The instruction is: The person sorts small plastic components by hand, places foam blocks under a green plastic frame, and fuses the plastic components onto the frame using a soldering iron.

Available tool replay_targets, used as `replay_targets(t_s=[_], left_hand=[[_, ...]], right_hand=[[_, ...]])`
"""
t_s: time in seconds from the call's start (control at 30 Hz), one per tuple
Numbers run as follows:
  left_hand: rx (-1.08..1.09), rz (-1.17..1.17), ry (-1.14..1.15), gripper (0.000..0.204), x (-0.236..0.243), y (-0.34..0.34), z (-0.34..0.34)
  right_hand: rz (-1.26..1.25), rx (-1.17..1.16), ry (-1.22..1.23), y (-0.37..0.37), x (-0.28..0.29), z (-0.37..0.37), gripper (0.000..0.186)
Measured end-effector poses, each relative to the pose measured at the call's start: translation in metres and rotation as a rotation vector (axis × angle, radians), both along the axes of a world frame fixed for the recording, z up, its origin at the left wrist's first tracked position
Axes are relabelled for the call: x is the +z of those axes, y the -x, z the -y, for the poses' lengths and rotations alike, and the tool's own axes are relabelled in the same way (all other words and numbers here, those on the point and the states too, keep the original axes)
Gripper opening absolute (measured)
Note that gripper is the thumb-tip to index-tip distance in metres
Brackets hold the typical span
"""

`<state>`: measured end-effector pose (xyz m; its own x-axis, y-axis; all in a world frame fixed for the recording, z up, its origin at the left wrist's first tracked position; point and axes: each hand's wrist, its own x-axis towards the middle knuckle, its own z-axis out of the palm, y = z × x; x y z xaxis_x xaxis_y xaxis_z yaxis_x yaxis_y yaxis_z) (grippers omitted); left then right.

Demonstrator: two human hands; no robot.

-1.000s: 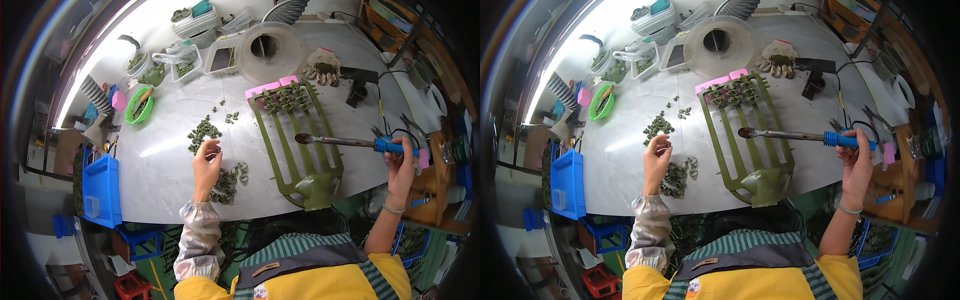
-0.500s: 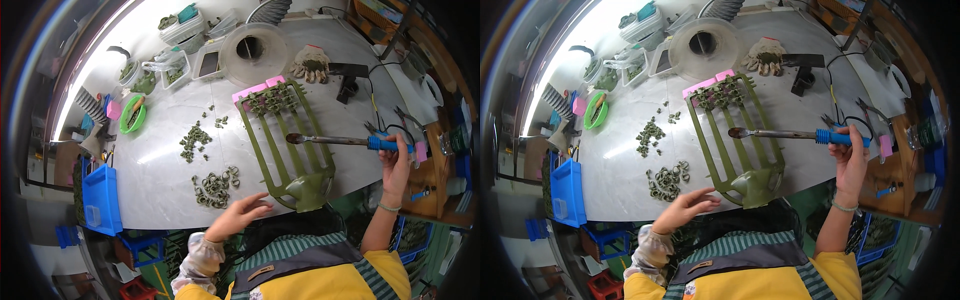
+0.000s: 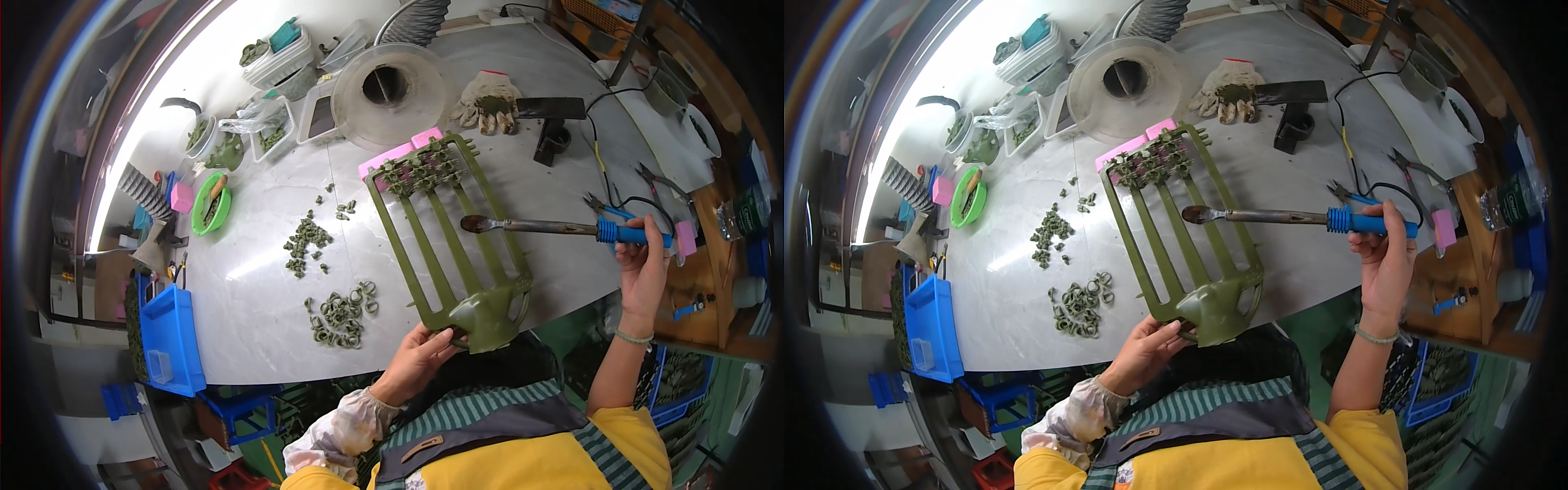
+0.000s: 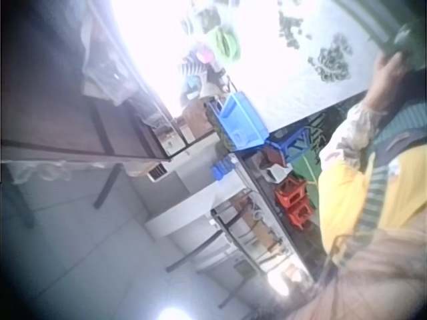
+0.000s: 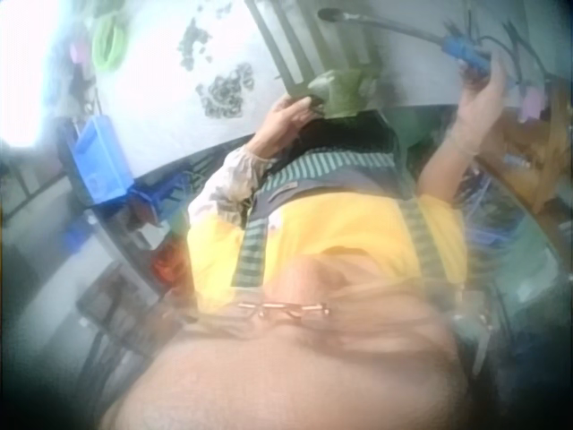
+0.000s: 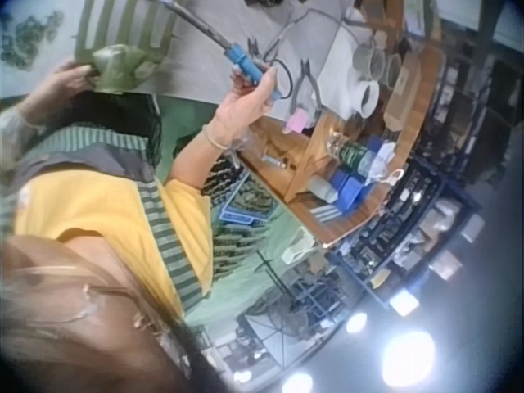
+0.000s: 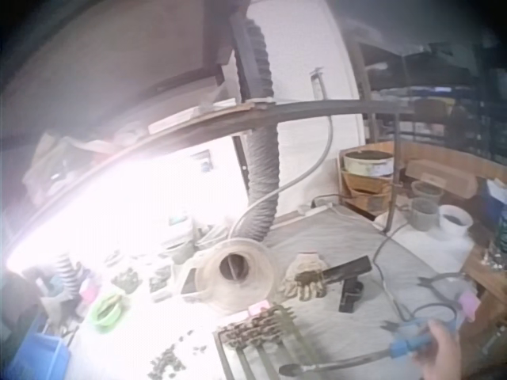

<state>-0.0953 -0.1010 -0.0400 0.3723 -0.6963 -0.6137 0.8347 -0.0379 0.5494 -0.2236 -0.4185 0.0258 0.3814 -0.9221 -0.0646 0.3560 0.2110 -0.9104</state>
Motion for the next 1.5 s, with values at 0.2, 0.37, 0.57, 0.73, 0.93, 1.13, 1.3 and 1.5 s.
replay_targets(t_s=[0.2, 0.37, 0.57, 0.73, 0.93, 1.13, 1.3, 1.5], left_hand=[[-0.018, 0.001, -0.011, 0.027, 0.005, -0.002, 0.002], [-0.021, -0.003, -0.005, 0.027, 0.002, -0.001, 0.003], [-0.019, -0.027, 0.019, 0.028, 0.006, -0.001, 0.011], [0.017, -0.046, 0.015, 0.033, 0.006, -0.006, 0.006], [-0.440, 0.838, -0.300, 0.021, 0.041, -0.082, -0.045], [-0.001, 1.630, -0.722, 0.013, 0.002, -0.174, -0.083], [-0.083, 1.525, -0.894, 0.019, -0.022, -0.200, -0.099], [-0.044, 1.741, -0.828, 0.013, -0.005, -0.165, -0.092]], right_hand=[[0.005, -0.001, -0.002, 0.001, -0.002, 0.006, 0.028], [0.012, -0.012, -0.003, -0.001, -0.002, 0.007, 0.028], [0.004, -0.032, -0.003, -0.005, -0.001, 0.005, 0.028], [-0.070, -0.094, 0.004, -0.006, 0.000, 0.004, 0.028], [-0.090, -0.056, 0.025, -0.004, -0.004, 0.004, 0.028], [-0.082, -0.028, 0.035, -0.013, -0.003, -0.009, 0.028], [-0.081, 0.009, 0.056, -0.014, 0.005, -0.015, 0.028], [-0.104, 0.017, 0.091, -0.019, 0.008, -0.022, 0.028]])
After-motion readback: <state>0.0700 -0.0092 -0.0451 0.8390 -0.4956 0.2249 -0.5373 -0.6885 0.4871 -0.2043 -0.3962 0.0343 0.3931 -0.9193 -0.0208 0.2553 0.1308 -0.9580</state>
